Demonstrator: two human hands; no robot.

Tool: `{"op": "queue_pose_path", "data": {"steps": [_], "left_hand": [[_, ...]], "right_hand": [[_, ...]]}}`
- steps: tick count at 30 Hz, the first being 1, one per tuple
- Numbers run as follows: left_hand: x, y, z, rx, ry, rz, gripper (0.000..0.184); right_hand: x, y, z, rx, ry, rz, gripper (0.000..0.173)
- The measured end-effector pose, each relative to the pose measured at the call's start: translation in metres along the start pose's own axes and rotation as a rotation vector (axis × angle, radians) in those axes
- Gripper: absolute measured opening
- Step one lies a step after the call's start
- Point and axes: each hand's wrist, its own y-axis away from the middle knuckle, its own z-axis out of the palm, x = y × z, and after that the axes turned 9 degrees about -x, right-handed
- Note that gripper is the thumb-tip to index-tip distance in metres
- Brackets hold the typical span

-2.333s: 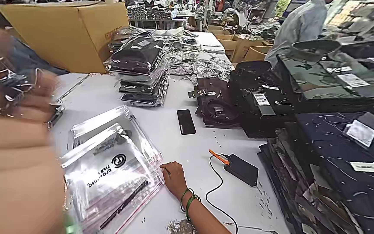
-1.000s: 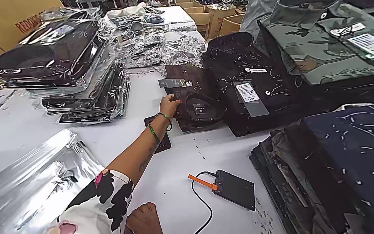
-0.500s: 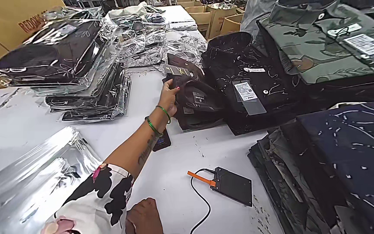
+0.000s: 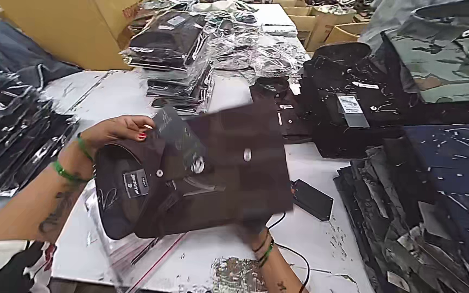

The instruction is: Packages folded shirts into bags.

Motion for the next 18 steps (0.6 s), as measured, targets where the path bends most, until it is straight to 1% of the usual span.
{"op": "queue_pose_path", "data": {"steps": [1,2,3,4,5,6,7,8,9,10,11,13,15,16,18], "left_hand": [[0.000,0.005,-0.001,-0.048,-0.112,-0.135,0.021],[0.003,0.004,0.004,-0.091,-0.259,-0.287,0.025],[0.003,-0.003,0.009,-0.159,-0.400,-0.427,0.029],[-0.001,-0.017,0.013,-0.242,-0.523,-0.547,0.030],[-0.012,-0.034,0.015,-0.321,-0.621,-0.634,0.030],[-0.022,-0.052,0.018,-0.369,-0.686,-0.681,0.027],[-0.030,-0.070,0.023,-0.381,-0.757,-0.673,0.024],[-0.036,-0.087,0.029,-0.344,-0.845,-0.622,0.020],[-0.038,-0.103,0.039,-0.272,-0.952,-0.544,0.017],[-0.039,-0.115,0.048,-0.196,-1.046,-0.483,0.021],[-0.041,-0.120,0.058,-0.135,-1.075,-0.441,0.026],[-0.050,-0.108,0.082,0.014,-0.971,-0.363,0.030],[-0.068,-0.080,0.114,0.190,-0.885,-0.441,0.037],[-0.079,-0.067,0.129,0.226,-0.852,-0.523,0.045],[-0.097,-0.050,0.155,0.200,-0.785,-0.702,0.066]], "right_hand": [[-0.011,-0.003,0.009,-0.038,-0.129,0.063,0.058],[-0.019,-0.002,0.013,-0.113,-0.220,0.122,0.067],[-0.023,0.002,0.012,-0.149,-0.256,0.197,0.076],[-0.024,0.010,0.011,-0.138,-0.207,0.282,0.081],[-0.021,0.020,0.012,-0.097,-0.105,0.363,0.082],[-0.017,0.031,0.012,-0.065,-0.019,0.425,0.077],[-0.012,0.040,0.015,-0.017,0.056,0.456,0.066],[-0.007,0.047,0.018,0.046,0.123,0.454,0.051],[-0.003,0.051,0.021,0.116,0.195,0.423,0.039],[0.000,0.053,0.023,0.178,0.281,0.385,0.032],[0.000,0.054,0.024,0.216,0.361,0.354,0.029],[-0.004,0.053,0.025,0.248,0.504,0.332,0.027],[-0.009,0.053,0.024,0.250,0.573,0.344,0.026],[-0.011,0.052,0.023,0.247,0.579,0.353,0.026],[-0.011,0.050,0.022,0.236,0.609,0.376,0.025]]}}
